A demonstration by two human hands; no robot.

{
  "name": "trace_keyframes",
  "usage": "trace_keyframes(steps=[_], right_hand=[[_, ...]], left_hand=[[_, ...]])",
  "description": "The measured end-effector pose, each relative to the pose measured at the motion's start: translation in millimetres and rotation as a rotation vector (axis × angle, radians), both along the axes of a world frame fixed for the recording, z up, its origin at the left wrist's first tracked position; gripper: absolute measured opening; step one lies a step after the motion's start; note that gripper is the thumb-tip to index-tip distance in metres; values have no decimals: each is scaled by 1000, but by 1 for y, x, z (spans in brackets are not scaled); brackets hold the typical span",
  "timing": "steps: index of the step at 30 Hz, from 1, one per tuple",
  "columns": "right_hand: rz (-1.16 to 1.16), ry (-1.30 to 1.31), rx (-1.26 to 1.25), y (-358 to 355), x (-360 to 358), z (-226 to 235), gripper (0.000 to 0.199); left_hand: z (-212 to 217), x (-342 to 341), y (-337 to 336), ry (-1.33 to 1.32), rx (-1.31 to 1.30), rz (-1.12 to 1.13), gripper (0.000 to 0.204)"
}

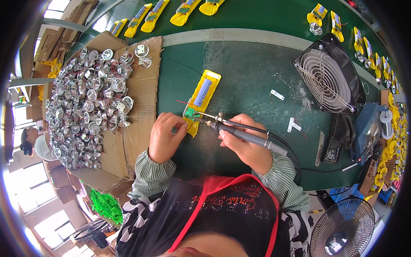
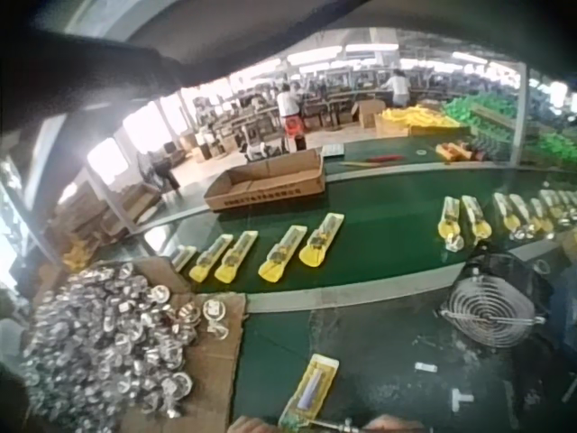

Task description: The person solders wires onto flashlight circuit board assemblies using a soldering iron and places the assembled units onto a conveyor belt.

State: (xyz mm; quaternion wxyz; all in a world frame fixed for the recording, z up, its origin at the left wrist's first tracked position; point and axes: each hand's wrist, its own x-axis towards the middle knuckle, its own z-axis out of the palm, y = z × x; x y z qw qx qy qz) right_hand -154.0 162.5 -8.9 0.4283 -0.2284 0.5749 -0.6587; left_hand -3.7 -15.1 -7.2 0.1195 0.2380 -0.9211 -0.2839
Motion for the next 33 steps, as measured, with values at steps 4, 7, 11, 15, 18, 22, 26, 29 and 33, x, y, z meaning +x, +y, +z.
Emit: trace_keyframes(steps=[4, 7, 11, 15, 18, 22, 26, 29, 33], right_hand=[[47, 126, -38, 0, -2, -2, 15], [39, 111, -23, 1, -1, 1, 15], [-55, 61, -39, 7, -2, 7, 16], [-76, 91, -36, 16, -6, 8, 15], [-81, 76, -20, 24, -8, 9, 15], [-126, 66, -36, 33, -9, 6, 16], [-159, 74, -63, 43, -16, 2, 18], [-184, 74, -26, 48, -22, -1, 19], [-275, 87, -12, 56, -36, -4, 18]], left_hand=[[1, 0, -1, 7, 11, -1, 8], [1, 0, -1, 8, 26, -2, 8], [2, 0, 0, 1, 23, 1, 8], [0, 0, -1, 11, 20, 5, 7], [2, -1, 0, -12, 13, 16, 8], [6, 3, 7, 18, -73, -7, 14], [6, 6, 14, -45, -215, -166, 44], [4, -14, 10, -137, -171, -187, 44], [6, -94, -3, -103, -10, -237, 42]])
